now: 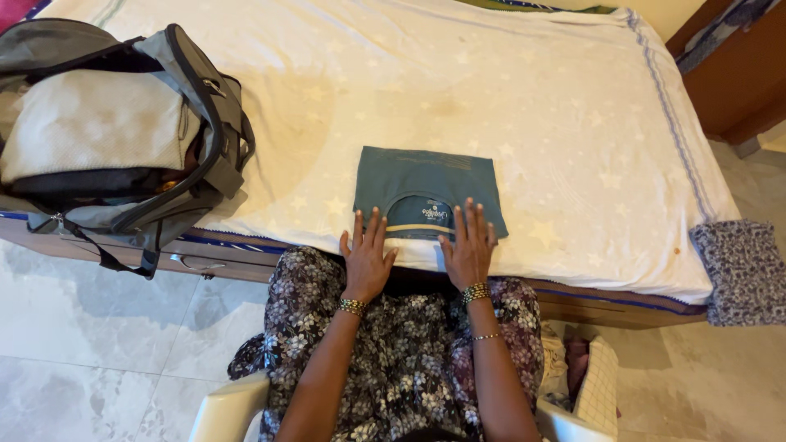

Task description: The person folds a green garment on a white-covered surface and places it next to a duffel bag.

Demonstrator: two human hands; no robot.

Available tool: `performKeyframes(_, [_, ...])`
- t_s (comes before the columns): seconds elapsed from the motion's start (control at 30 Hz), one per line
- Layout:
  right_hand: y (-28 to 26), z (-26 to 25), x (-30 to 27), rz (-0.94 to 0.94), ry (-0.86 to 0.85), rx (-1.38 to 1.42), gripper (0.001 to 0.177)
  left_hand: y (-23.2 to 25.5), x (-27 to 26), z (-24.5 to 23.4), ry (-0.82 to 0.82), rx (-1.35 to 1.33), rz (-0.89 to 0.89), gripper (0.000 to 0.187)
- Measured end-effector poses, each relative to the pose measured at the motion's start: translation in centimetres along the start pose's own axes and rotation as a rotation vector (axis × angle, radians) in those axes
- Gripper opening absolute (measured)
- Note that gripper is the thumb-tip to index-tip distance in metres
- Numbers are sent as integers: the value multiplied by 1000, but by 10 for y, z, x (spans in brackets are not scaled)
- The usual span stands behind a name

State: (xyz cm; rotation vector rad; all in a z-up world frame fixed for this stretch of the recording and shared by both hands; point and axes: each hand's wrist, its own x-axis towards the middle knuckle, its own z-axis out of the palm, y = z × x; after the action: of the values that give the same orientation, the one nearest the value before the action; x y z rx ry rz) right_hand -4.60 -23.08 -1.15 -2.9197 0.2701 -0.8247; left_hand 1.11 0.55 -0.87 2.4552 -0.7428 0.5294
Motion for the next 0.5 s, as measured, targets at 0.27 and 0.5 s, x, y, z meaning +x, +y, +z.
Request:
performKeyframes(0.27, [-14, 3, 3, -44, -105, 35, 72, 2, 1, 9, -98, -12, -58, 79])
performKeyframes(0.5, [-20, 0, -6, -26, -115, 22, 69, 0, -1, 12, -95, -15, -49, 79])
